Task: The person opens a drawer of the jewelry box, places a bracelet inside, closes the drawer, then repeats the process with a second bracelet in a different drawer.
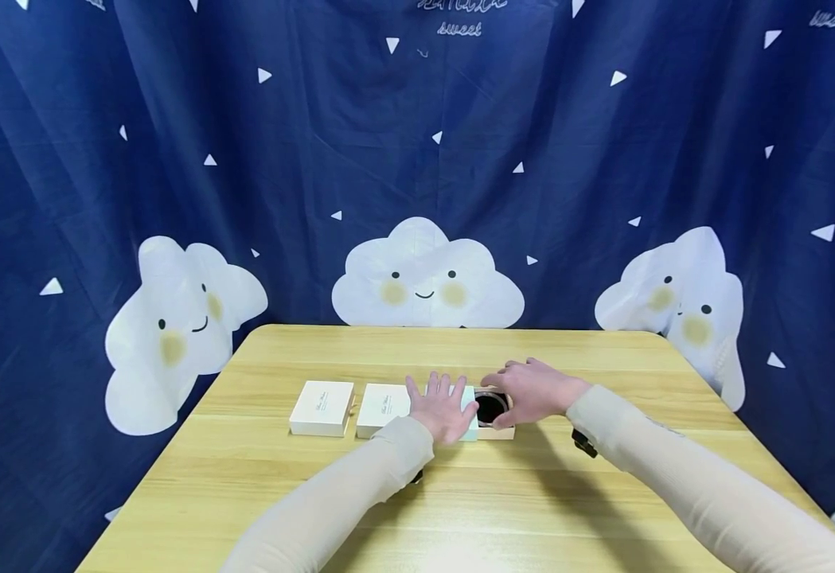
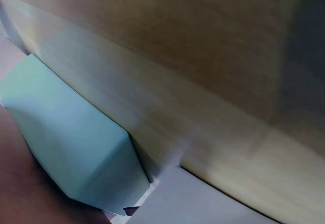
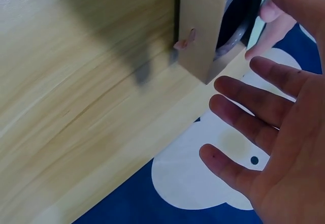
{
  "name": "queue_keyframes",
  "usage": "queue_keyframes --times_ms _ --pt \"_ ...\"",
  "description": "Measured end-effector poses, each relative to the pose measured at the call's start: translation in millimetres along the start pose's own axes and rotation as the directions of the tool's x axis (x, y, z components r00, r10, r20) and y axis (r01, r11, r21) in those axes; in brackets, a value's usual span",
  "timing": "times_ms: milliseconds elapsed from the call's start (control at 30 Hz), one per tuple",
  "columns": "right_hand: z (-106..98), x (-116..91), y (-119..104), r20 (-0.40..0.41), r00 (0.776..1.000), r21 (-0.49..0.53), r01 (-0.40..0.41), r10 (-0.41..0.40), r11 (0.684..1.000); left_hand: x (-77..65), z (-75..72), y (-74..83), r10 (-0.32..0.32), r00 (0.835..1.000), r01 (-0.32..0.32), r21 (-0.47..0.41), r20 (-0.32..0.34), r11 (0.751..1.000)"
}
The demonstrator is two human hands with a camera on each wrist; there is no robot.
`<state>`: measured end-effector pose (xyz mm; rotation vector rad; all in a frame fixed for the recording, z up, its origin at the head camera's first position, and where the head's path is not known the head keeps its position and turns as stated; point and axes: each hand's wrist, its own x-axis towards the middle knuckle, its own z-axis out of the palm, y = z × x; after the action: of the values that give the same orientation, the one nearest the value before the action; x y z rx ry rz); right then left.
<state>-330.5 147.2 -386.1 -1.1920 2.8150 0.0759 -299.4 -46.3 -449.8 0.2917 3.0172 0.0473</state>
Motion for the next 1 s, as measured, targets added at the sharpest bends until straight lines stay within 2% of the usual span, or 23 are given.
queue_keyframes --times_ms 467,667,1000 --pt "6 -11 13 0.043 0.999 0.051 -0.028 0.026 0.998 2.0 2.9 0.6 0.002 1.000 -0.002 0.001 -0.010 1.000" --pt "12 -12 17 0.030 0.999 0.041 -0.031 0.029 0.999 1.7 1.9 0.5 -0.002 1.000 0.002 -0.015 -0.001 1.000" --pt "16 -13 19 0.026 0.999 0.094 -0.041 0.039 0.995 2.9 1.2 0.3 -0.008 1.000 0.008 -0.014 0.009 1.000"
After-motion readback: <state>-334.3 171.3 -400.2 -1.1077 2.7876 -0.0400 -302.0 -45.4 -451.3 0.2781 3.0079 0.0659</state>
